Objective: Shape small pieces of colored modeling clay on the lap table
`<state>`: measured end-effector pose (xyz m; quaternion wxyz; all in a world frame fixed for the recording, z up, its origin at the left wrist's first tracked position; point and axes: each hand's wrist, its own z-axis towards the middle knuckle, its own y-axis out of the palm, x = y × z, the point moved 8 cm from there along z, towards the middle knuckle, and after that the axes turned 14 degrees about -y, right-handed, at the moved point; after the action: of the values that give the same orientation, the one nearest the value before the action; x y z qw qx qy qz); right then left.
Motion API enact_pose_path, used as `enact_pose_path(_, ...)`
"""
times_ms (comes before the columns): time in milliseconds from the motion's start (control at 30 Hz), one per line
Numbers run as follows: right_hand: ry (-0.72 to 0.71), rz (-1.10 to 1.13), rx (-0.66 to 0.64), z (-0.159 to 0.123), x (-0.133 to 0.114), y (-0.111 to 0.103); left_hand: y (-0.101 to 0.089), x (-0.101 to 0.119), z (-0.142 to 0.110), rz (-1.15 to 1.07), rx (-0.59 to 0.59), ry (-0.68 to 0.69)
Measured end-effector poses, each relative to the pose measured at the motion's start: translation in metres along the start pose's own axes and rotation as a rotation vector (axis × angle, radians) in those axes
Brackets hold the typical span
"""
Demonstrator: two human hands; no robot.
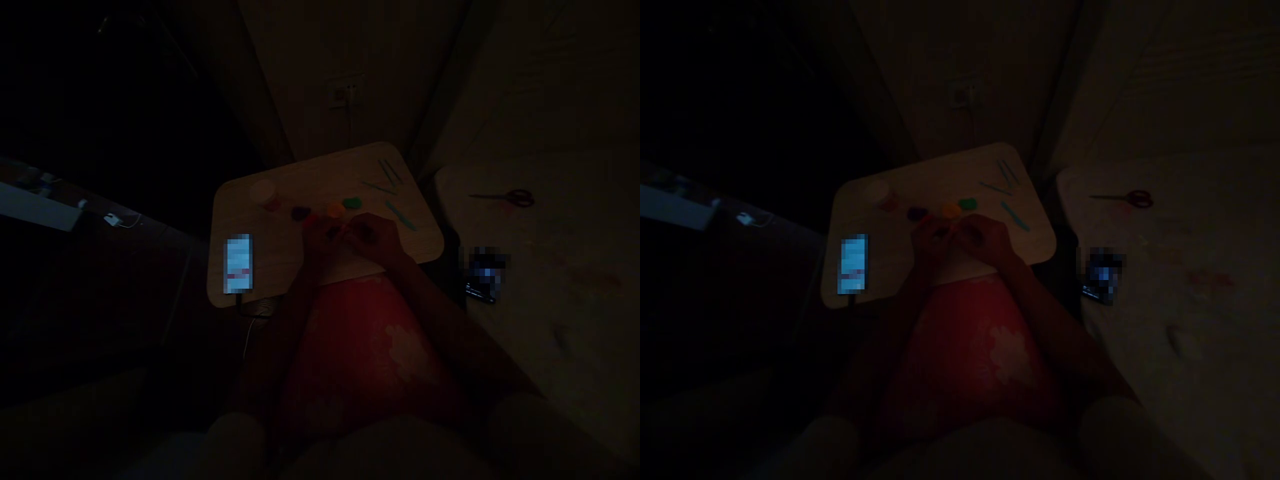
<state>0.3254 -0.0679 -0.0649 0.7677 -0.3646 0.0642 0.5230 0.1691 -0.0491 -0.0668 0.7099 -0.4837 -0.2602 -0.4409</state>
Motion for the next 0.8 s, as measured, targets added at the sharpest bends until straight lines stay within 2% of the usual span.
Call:
enact_pose_path(200,0.046,0.061,-0.016,-0.002,0.004,0.003,-0.005,0.005,0.0,0.007,0.038,0.001)
enact_pose_path(500,0.019,0.02,-0.028,-0.003,0.004,0.003,0.003,0.004,0.003,-0.059,-0.093,-0.004)
enact_pose_path(800,0.002,-0.074,-0.004,-0.003,0.004,0.001,0.003,-0.003,0.005,-0.177,-0.095,-0.023)
